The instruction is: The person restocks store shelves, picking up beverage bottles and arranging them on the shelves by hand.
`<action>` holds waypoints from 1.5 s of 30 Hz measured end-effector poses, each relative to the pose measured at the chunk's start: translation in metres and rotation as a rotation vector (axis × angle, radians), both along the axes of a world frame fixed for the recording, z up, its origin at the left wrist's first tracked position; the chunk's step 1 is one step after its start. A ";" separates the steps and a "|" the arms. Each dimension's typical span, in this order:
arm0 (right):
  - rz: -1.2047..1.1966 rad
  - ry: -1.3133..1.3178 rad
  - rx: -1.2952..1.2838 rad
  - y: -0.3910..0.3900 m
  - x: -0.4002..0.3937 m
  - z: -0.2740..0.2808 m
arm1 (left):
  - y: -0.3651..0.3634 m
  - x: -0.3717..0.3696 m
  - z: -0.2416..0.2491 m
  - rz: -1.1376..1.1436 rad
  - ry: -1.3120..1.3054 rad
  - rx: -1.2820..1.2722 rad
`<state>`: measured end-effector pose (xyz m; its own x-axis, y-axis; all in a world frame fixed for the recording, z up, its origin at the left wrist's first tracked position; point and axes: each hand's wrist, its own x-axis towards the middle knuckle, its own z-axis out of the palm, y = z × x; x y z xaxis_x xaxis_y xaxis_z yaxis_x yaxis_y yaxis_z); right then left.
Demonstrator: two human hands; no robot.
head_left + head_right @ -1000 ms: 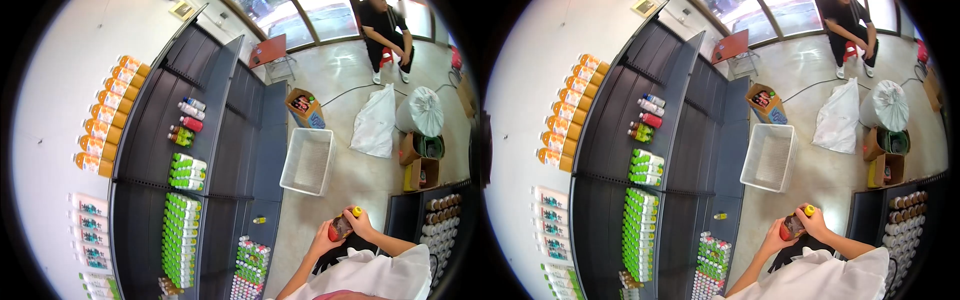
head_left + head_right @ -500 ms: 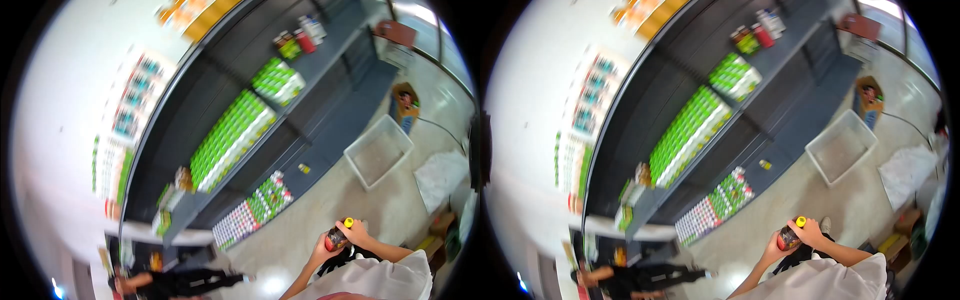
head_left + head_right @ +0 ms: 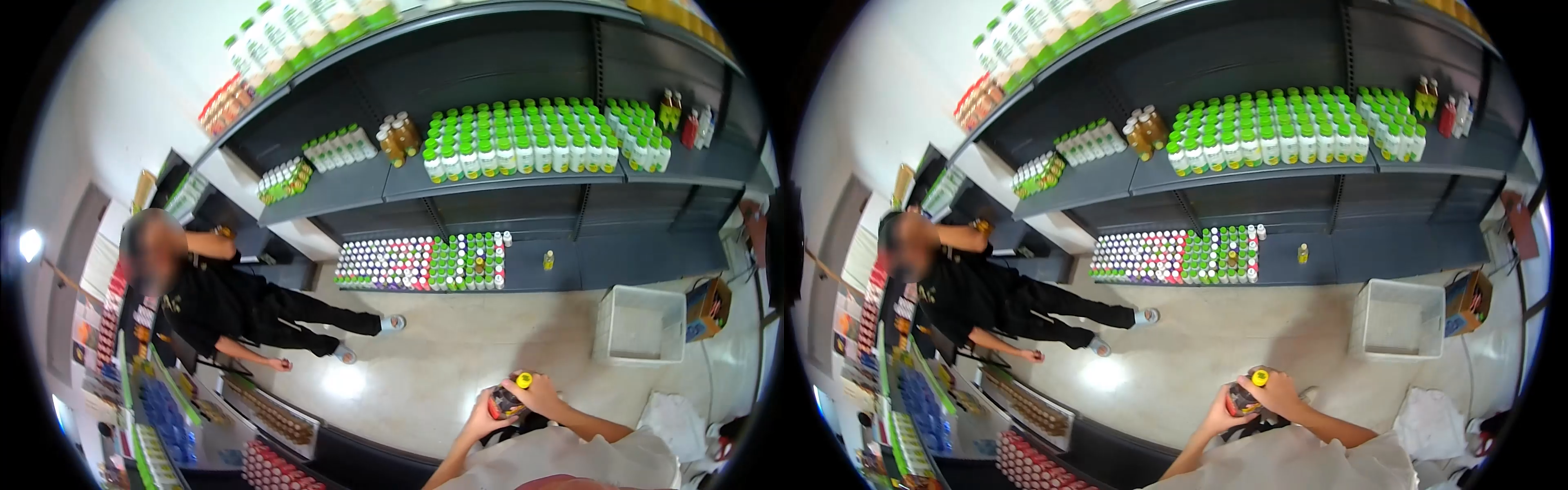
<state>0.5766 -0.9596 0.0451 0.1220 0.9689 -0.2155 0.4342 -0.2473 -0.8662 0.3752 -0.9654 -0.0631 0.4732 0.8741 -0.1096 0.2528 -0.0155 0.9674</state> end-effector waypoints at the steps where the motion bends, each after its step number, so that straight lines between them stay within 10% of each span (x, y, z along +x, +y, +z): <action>1: -0.015 0.004 0.028 0.003 -0.013 0.002 | 0.003 -0.011 -0.001 0.001 -0.027 -0.031; 22: -0.076 0.163 -0.066 0.064 -0.079 -0.011 | 0.077 -0.091 0.070 -0.153 0.088 -0.012; 45: 1.167 0.045 0.140 0.120 -0.438 0.029 | -0.049 -0.337 0.085 1.061 0.206 -0.045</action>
